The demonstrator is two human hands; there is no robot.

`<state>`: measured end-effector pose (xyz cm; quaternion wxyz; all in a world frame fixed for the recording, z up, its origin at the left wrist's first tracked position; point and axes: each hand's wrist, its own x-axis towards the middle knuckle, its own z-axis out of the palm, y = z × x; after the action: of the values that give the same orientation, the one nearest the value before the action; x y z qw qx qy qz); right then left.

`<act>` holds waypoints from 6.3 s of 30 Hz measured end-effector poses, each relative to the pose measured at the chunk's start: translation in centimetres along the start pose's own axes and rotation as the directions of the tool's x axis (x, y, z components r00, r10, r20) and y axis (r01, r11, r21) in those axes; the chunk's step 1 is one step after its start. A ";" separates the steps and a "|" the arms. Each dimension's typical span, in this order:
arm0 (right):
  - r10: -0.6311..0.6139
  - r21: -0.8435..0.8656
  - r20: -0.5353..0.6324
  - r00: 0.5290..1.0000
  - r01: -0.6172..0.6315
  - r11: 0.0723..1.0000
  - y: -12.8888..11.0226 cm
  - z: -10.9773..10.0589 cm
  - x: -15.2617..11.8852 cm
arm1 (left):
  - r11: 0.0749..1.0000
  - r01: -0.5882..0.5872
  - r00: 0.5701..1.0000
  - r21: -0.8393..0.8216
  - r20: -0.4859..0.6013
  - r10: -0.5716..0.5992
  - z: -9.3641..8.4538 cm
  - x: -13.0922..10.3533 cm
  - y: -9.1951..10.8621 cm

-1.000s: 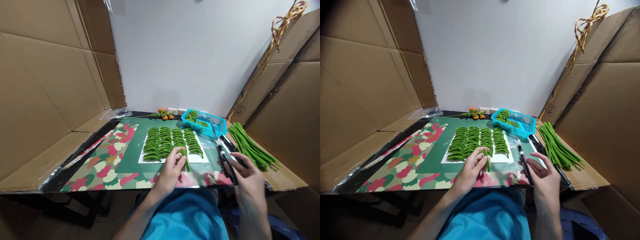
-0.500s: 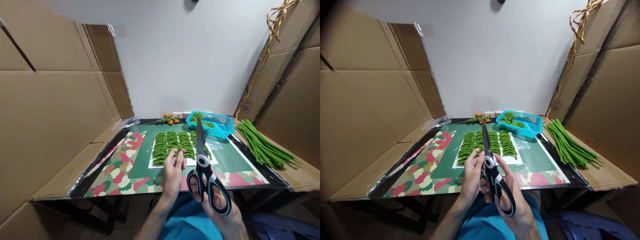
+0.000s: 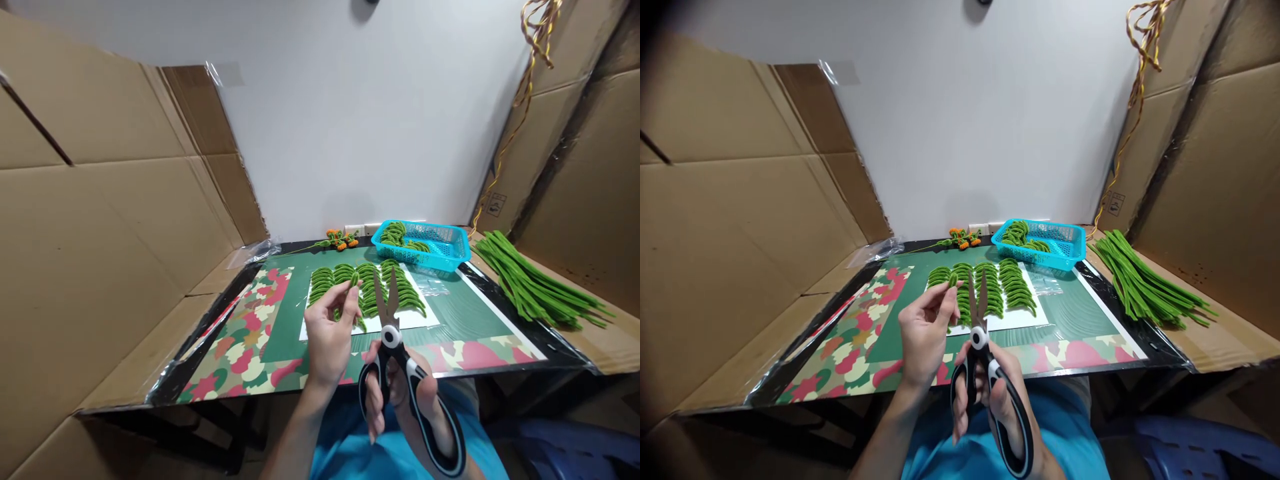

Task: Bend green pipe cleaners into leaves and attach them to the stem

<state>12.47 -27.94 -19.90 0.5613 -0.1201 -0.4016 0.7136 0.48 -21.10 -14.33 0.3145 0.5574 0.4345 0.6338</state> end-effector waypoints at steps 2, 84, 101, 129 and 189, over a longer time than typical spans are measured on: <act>0.048 -0.005 0.034 0.998 -0.048 0.999 -0.1 0.2 0.1 | 0.999 -0.032 0.999 0.036 -0.001 0.032 0.0 0.2 0.4; -0.215 -0.463 -0.157 0.964 0.120 0.878 1.5 -1.4 1.4 | 0.789 -0.600 0.789 0.129 0.254 0.559 -0.7 0.3 -2.2; -0.216 -0.471 -0.235 0.948 0.084 0.878 1.2 -0.3 1.4 | 0.807 -0.578 0.807 0.123 0.236 0.542 -0.5 0.3 -2.1; -0.227 -0.538 -0.102 0.969 0.138 0.831 0.9 -0.7 1.8 | 0.793 -0.577 0.805 0.197 0.304 0.510 -0.2 0.0 -2.3; -0.200 -0.723 -0.280 0.939 -0.343 -0.600 -14.8 -15.7 -0.5 | 0.637 -0.635 0.662 0.436 0.732 0.159 0.3 -2.2 -3.7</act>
<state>32.85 -20.83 -19.73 0.1296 -0.6931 -0.7086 -0.0280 0.90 -21.37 -18.61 0.0629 0.8954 0.3519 0.2655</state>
